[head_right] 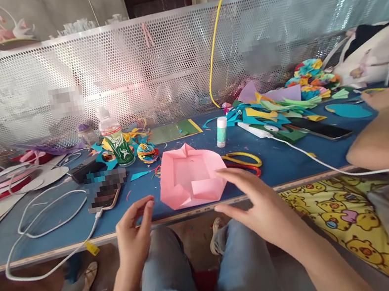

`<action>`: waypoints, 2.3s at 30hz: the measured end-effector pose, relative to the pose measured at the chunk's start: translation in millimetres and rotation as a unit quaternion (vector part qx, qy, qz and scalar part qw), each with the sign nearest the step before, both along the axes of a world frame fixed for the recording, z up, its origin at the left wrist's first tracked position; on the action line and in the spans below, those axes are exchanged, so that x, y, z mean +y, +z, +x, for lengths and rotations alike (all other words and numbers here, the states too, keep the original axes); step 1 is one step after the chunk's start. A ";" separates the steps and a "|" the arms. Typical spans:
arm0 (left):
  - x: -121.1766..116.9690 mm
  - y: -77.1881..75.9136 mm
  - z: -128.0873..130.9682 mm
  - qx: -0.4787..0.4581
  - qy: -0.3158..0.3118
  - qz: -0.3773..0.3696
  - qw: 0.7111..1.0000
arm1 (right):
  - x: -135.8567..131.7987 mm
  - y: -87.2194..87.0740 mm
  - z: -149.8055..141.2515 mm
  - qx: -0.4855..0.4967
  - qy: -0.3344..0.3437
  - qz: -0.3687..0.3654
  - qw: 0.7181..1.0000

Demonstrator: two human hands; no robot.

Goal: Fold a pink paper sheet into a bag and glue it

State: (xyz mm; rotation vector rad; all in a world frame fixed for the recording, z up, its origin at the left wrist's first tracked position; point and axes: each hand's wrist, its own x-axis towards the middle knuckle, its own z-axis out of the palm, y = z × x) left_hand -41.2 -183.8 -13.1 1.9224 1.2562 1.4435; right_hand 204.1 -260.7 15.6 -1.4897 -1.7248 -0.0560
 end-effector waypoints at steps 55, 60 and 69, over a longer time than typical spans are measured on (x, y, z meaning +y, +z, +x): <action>25.6 90.1 112.9 0.559 -0.385 0.084 0.730 | 6.0 -22.2 -11.6 -0.218 -0.154 -0.196 0.944; 23.9 89.1 115.2 0.550 -0.374 0.086 0.742 | 11.1 -14.1 -5.1 -0.206 -0.122 -0.240 0.941; 21.9 84.9 116.3 0.524 -0.383 0.088 0.756 | 13.8 -8.5 -3.8 -0.205 -0.125 -0.294 0.925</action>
